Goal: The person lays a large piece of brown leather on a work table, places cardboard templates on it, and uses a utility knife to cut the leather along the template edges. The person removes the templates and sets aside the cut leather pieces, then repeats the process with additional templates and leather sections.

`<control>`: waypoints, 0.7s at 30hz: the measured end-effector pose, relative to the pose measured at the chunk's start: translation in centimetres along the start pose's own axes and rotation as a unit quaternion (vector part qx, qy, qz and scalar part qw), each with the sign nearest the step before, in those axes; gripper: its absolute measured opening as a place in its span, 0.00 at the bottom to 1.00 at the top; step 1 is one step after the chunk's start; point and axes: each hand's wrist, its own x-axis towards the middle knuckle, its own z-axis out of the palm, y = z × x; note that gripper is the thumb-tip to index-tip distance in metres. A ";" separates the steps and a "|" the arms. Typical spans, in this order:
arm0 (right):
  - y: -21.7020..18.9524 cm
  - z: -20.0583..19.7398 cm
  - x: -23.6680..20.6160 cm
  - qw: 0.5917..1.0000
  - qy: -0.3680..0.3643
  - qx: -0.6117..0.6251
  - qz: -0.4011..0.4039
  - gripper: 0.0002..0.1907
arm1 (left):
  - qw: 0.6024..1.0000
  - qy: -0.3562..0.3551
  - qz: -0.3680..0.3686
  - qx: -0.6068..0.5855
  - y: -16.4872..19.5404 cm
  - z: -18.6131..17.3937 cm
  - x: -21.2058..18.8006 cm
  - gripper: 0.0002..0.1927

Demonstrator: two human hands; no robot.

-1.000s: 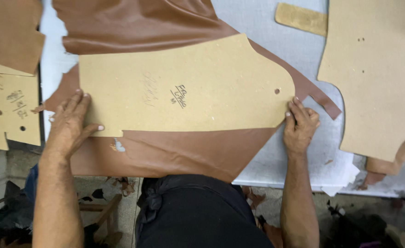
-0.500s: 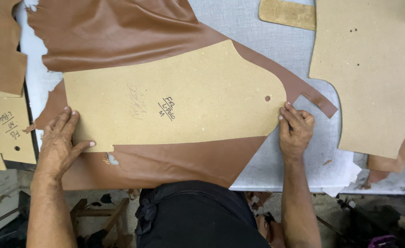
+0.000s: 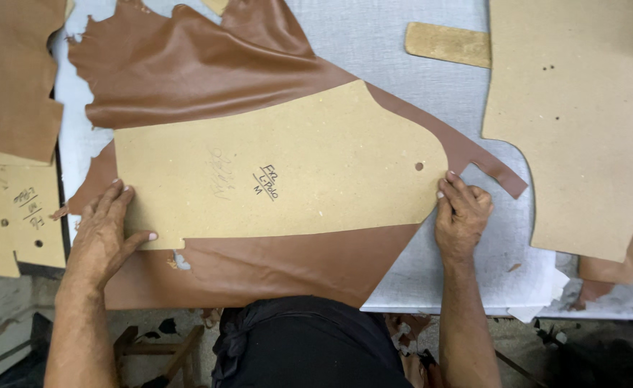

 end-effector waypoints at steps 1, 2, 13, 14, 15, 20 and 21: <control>0.0 -0.1 0.1 1.000 -0.001 -0.010 -0.008 0.11 | 1.000 -0.008 -0.007 0.011 0.1 -0.1 0.0 0.51; 0.2 -0.2 0.2 1.000 -0.003 -0.022 -0.014 0.11 | 1.000 -0.018 -0.012 0.022 0.3 0.0 0.1 0.50; 16.4 -12.9 -3.2 0.913 0.273 -0.107 0.285 0.28 | 0.990 -0.041 0.021 0.135 1.6 1.0 1.8 0.52; 17.6 -13.6 -3.9 0.876 0.326 0.005 0.355 0.27 | 0.987 -0.063 0.009 0.149 1.8 0.9 2.1 0.51; 18.5 -14.2 -4.6 0.876 0.338 0.076 0.335 0.28 | 0.983 -0.087 -0.006 0.163 2.1 0.7 2.5 0.51; 20.7 -14.3 -3.9 0.754 0.358 0.280 0.474 0.28 | 0.979 -0.101 -0.046 0.170 4.4 0.3 3.3 0.61; 21.2 -14.4 -3.6 0.774 0.342 0.263 0.464 0.27 | 0.978 -0.107 -0.045 0.172 5.1 0.3 3.4 0.65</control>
